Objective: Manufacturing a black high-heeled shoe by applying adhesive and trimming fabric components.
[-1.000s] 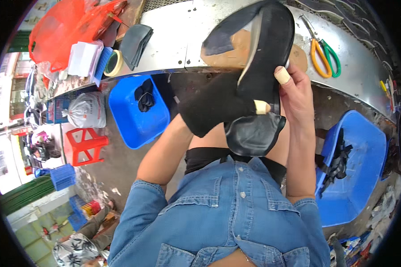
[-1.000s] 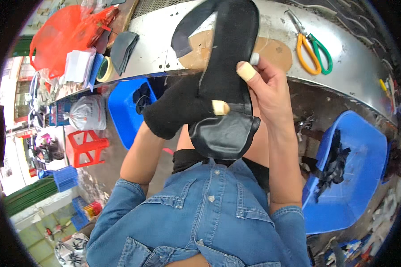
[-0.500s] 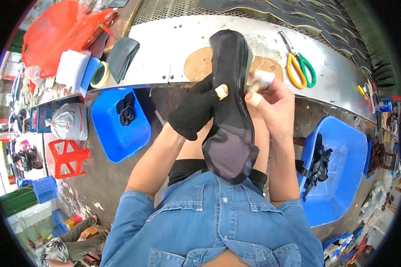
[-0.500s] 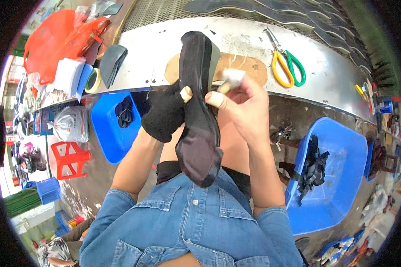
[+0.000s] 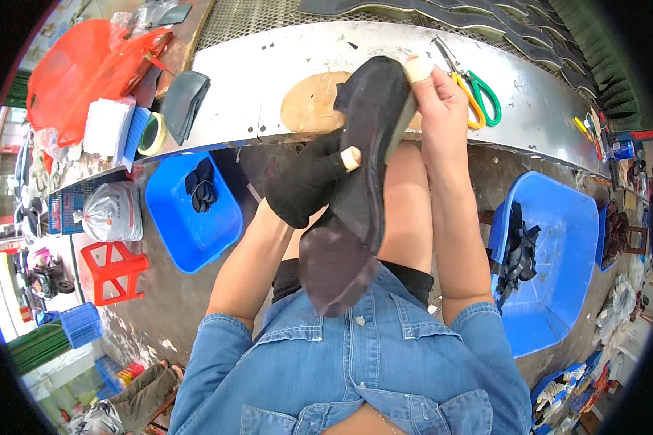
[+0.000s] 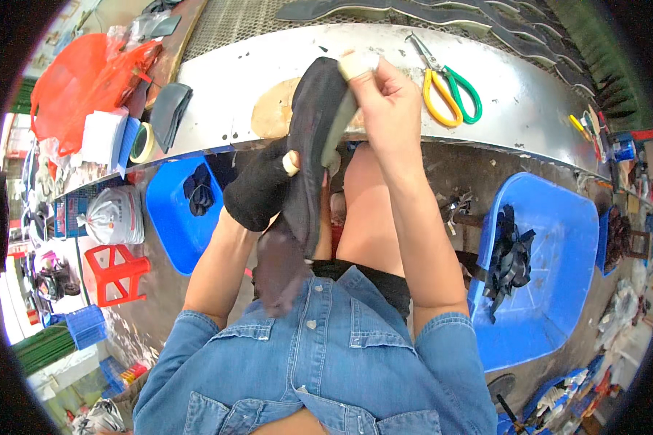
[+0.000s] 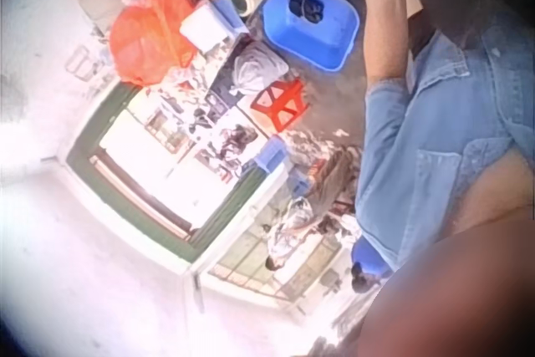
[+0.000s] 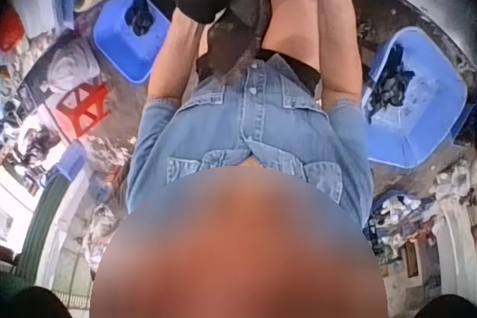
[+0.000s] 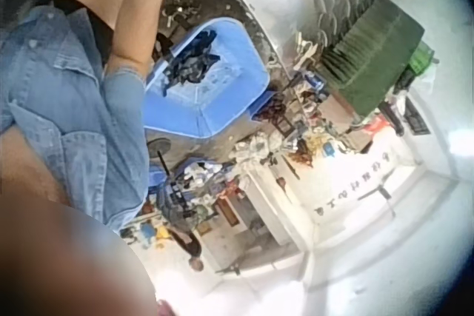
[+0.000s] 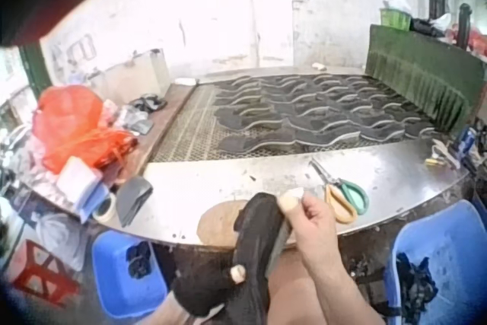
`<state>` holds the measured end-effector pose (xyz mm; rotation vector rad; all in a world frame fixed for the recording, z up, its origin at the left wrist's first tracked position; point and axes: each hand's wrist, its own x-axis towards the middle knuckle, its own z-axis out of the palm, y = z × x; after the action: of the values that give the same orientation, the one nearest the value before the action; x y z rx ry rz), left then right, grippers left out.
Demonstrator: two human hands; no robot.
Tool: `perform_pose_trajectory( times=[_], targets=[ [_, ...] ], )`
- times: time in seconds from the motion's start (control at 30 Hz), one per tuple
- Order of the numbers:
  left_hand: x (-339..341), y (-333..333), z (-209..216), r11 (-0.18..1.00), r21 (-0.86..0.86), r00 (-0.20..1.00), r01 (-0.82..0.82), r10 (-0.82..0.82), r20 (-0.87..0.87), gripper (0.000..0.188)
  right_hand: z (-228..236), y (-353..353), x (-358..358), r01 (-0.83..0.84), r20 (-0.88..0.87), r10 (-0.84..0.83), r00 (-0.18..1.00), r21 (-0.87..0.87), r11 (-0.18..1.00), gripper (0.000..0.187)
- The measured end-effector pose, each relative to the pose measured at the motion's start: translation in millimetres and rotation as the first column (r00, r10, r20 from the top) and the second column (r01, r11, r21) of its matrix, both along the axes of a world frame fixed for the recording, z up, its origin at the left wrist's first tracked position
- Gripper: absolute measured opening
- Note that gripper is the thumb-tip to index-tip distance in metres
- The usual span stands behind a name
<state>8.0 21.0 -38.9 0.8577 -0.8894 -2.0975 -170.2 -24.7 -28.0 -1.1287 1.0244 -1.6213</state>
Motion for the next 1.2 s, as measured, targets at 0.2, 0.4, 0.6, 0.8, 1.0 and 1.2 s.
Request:
perform_pose_trajectory(
  times=[0.2,0.4,0.6,0.8,1.0,1.2],
  targets=[
    [-7,-11,4,0.974,-0.215,0.964,-0.077,0.127,0.232,0.045,-3,26,-3,-0.077,-0.108,0.088,0.99,0.105,0.992,0.025],
    [-11,-10,6,0.924,-0.372,0.924,-0.085,0.212,0.318,0.03,-12,39,3,-0.22,-0.168,0.233,0.958,0.089,0.971,0.052],
    [-19,-7,9,0.825,-0.562,0.911,-0.056,0.272,0.309,0.028,-9,33,-5,-0.2,0.052,0.195,0.979,0.124,0.972,0.045],
    [13,-11,2,0.992,-0.12,0.98,0.027,-0.003,0.197,0.036,-9,26,-24,0.08,0.15,-0.122,0.981,0.261,0.962,0.038],
    [14,1,11,0.909,-0.281,0.808,0.309,-0.095,0.581,0.026,-2,23,-19,0.178,0.212,-0.207,0.955,0.148,0.973,0.03],
    [-2,21,30,0.406,-0.855,0.67,0.322,0.54,0.509,0.012,-7,23,-21,0.362,-0.048,-0.361,0.931,0.024,0.932,0.023]
  ],
)
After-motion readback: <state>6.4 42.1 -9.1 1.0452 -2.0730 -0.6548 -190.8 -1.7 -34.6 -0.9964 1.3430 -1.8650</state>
